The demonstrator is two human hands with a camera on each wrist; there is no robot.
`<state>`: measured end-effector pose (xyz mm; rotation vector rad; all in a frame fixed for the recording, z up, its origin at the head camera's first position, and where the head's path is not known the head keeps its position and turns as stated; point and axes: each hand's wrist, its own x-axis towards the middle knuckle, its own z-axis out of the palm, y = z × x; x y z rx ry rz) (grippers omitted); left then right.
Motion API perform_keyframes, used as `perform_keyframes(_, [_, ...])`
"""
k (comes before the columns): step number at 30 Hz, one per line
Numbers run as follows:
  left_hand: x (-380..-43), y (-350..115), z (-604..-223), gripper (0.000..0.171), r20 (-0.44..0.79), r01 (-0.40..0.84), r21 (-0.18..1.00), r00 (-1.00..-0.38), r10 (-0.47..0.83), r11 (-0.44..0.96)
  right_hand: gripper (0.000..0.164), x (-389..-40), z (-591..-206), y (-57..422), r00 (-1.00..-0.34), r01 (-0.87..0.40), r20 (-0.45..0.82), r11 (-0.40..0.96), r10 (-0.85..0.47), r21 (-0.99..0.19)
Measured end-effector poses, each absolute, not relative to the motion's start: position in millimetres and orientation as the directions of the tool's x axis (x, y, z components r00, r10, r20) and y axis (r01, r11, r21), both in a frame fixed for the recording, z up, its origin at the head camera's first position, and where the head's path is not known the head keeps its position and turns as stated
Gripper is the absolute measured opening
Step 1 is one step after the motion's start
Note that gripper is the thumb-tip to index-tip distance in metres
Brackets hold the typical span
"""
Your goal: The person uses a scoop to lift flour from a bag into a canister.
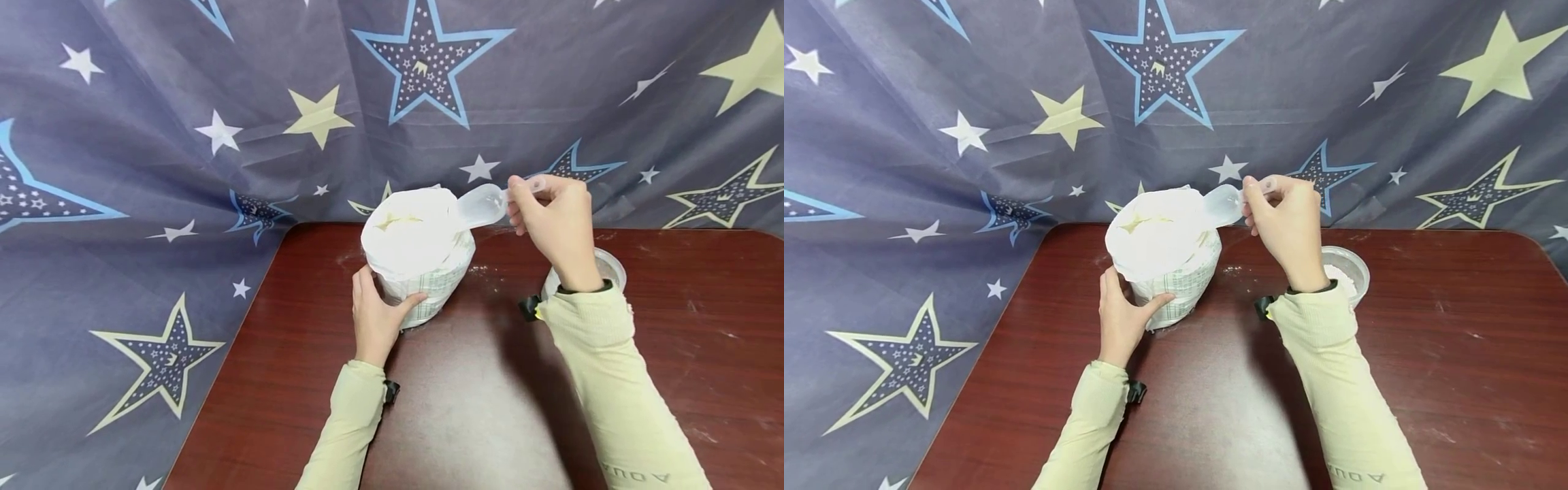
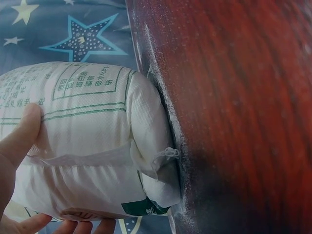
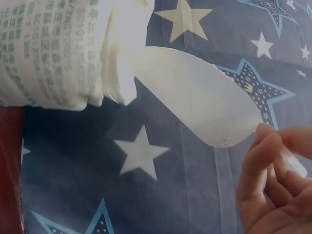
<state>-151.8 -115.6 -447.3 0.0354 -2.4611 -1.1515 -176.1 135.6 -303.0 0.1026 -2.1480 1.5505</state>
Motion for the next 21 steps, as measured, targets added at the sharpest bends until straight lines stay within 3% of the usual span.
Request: perform_keyframes(21, [-151, -116, -446, 0.094, 0.366, 0.154, 0.74, -0.909, -0.2, 0.655, 0.036, -204, -327, 89, -0.884, -0.353, 0.445, 0.423, 0.14, -0.835])
